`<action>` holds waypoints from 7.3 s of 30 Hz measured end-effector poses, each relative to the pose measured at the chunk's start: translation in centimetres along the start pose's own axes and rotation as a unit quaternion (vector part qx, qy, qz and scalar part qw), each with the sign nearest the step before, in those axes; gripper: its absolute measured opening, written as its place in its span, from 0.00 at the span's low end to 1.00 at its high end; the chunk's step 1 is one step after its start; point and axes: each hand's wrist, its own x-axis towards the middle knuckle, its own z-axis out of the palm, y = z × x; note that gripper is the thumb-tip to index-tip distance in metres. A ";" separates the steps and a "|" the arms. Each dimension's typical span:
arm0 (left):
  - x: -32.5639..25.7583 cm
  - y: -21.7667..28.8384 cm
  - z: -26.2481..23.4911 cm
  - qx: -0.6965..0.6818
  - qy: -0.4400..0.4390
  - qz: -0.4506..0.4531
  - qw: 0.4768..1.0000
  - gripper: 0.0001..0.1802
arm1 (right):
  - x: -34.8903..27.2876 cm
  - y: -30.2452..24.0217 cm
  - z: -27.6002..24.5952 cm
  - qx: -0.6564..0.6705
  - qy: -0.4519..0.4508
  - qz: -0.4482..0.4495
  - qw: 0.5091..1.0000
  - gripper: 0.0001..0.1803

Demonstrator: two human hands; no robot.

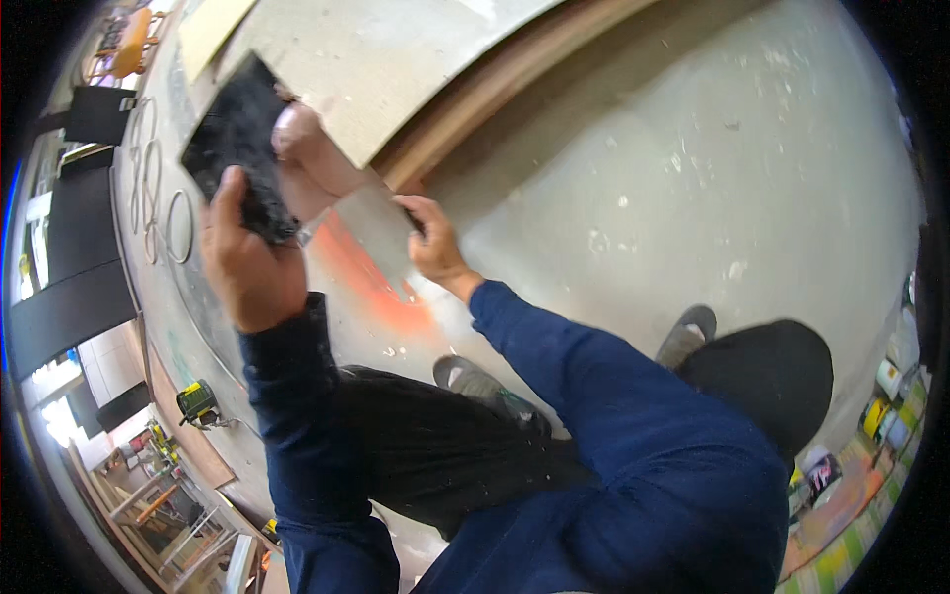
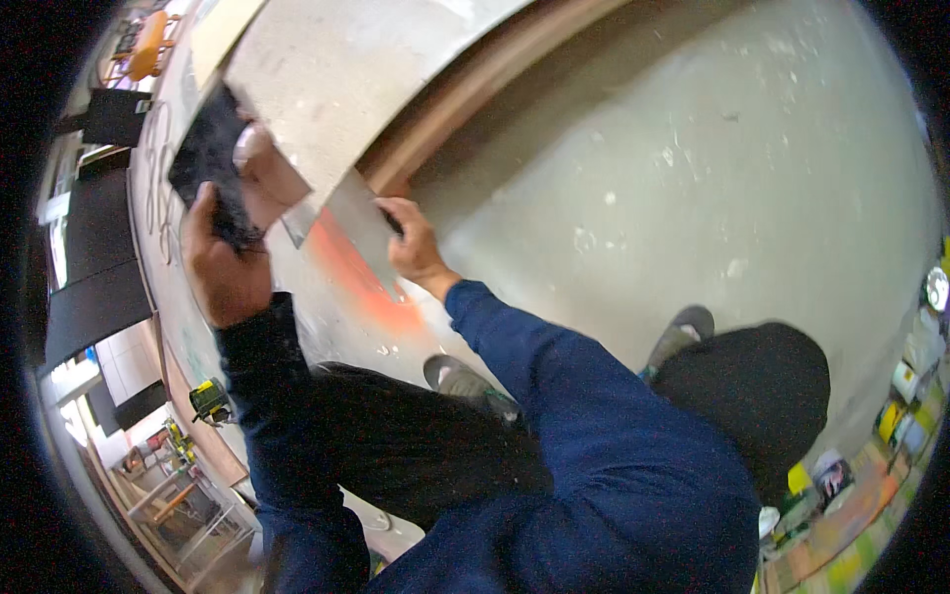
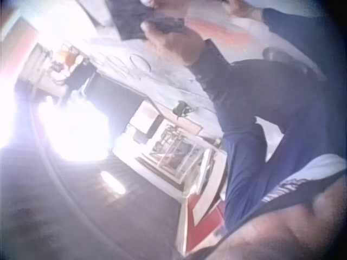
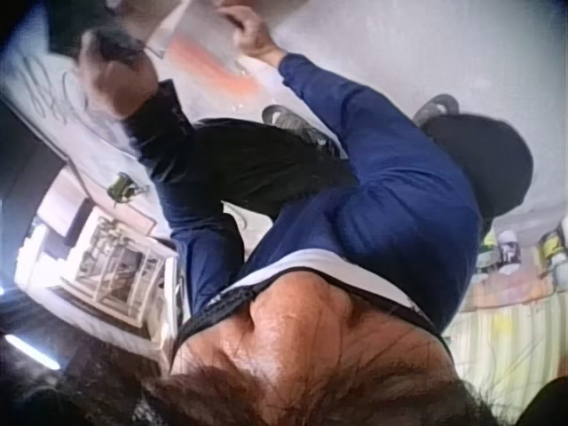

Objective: Applying wood filler putty to the edge of a wooden board using a small putty knife.

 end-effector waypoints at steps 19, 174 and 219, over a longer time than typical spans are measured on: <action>0.3 4.3 7.7 -0.282 0.053 -0.016 0.958 0.16 | 13.5 -23.5 -13.4 -0.283 -0.110 -0.316 0.899 0.23; 0.7 6.8 12.3 -0.188 0.000 -0.027 0.982 0.20 | 18.3 -21.4 -21.1 -0.248 -0.153 -0.337 0.895 0.14; 5.7 17.4 8.7 -0.426 -0.106 -0.148 0.886 0.14 | 26.8 3.5 -30.5 -0.215 0.265 -0.089 0.936 0.29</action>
